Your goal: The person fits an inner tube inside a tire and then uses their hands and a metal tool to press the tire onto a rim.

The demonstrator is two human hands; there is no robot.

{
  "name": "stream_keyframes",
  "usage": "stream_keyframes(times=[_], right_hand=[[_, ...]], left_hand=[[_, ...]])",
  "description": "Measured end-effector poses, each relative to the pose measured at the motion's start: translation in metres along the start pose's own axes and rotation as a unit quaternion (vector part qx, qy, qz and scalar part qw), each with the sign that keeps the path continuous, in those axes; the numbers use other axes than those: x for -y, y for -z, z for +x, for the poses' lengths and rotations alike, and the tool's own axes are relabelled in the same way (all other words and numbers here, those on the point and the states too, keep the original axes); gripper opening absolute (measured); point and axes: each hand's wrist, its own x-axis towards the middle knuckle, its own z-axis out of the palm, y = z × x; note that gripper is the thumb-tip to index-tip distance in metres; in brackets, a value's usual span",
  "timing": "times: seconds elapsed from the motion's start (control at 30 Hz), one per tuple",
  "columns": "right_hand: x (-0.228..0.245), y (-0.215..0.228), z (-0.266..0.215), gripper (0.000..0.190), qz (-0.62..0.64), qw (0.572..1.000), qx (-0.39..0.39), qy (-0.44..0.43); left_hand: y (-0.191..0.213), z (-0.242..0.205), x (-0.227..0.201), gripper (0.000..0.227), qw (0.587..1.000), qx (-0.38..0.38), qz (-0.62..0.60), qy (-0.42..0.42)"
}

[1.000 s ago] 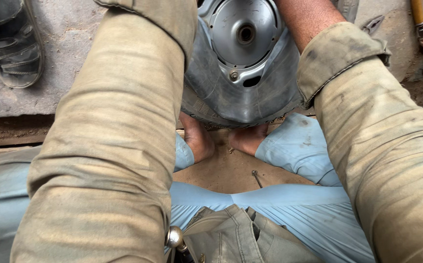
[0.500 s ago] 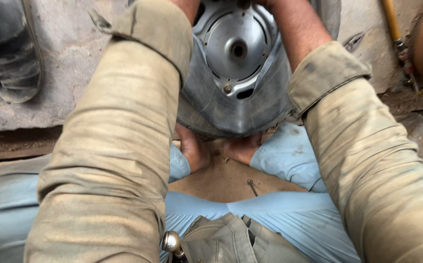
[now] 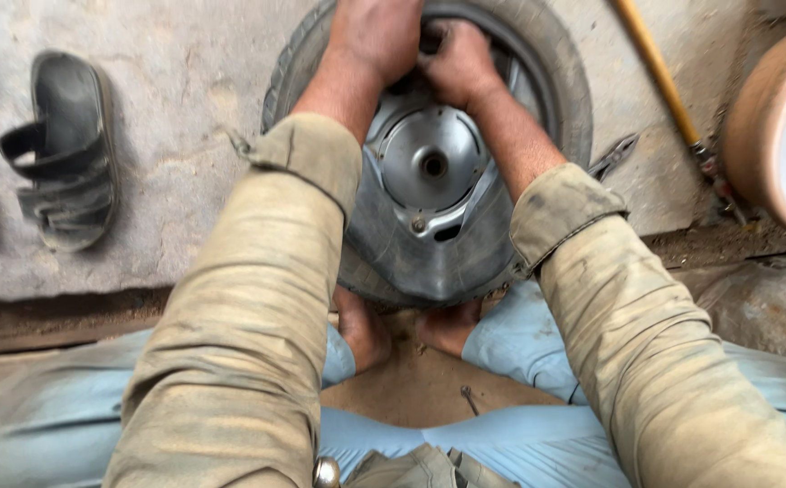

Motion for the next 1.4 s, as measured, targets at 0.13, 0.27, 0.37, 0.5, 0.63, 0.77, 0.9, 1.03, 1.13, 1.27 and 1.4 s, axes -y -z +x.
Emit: stream_keyframes(times=[0.13, 0.27, 0.37, 0.5, 0.63, 0.77, 0.9, 1.03, 1.13, 1.27, 1.4], right_hand=[[-0.004, 0.0, 0.012, 0.039, -0.003, 0.998, 0.061, -0.015], [0.001, -0.003, 0.0, 0.043, -0.125, 0.992, 0.016, 0.031], [0.002, 0.002, -0.022, 0.032, -0.134, 0.985, -0.015, 0.103], [0.01, 0.009, -0.031, 0.032, -0.165, 0.979, -0.033, 0.118], [0.025, 0.016, -0.054, 0.05, -0.214, 0.952, -0.096, 0.197], [0.04, 0.031, -0.061, 0.055, -0.213, 0.955, -0.065, 0.195], [0.047, 0.038, -0.046, 0.062, -0.194, 0.974, 0.039, 0.111], [0.05, 0.043, -0.032, 0.061, -0.188, 0.973, 0.063, 0.118], [0.051, 0.044, -0.022, 0.056, -0.2, 0.965, 0.164, 0.033], [0.056, 0.042, -0.017, 0.052, -0.184, 0.971, 0.137, 0.071], [0.061, 0.041, -0.017, 0.047, -0.167, 0.975, 0.122, 0.086]], left_hand=[[0.023, 0.007, -0.012, 0.036, 0.999, -0.041, 0.005, -0.02], [0.043, 0.008, -0.022, 0.048, 0.997, 0.062, 0.0, 0.037], [0.048, 0.004, -0.025, 0.053, 0.996, 0.075, 0.004, 0.039], [0.046, 0.008, -0.028, 0.057, 0.994, 0.066, 0.089, 0.015], [0.041, 0.008, -0.035, 0.051, 0.984, 0.02, 0.179, 0.008], [0.046, 0.013, -0.033, 0.045, 0.983, 0.121, 0.117, 0.067], [0.053, 0.018, -0.032, 0.054, 0.983, 0.143, 0.085, 0.07], [0.059, 0.022, -0.037, 0.057, 0.981, 0.152, 0.087, 0.078], [0.061, 0.023, -0.037, 0.059, 0.982, 0.152, 0.076, 0.081], [0.059, 0.022, -0.035, 0.059, 0.983, 0.147, 0.08, 0.073], [0.055, 0.02, -0.033, 0.053, 0.987, 0.13, 0.077, 0.046]])
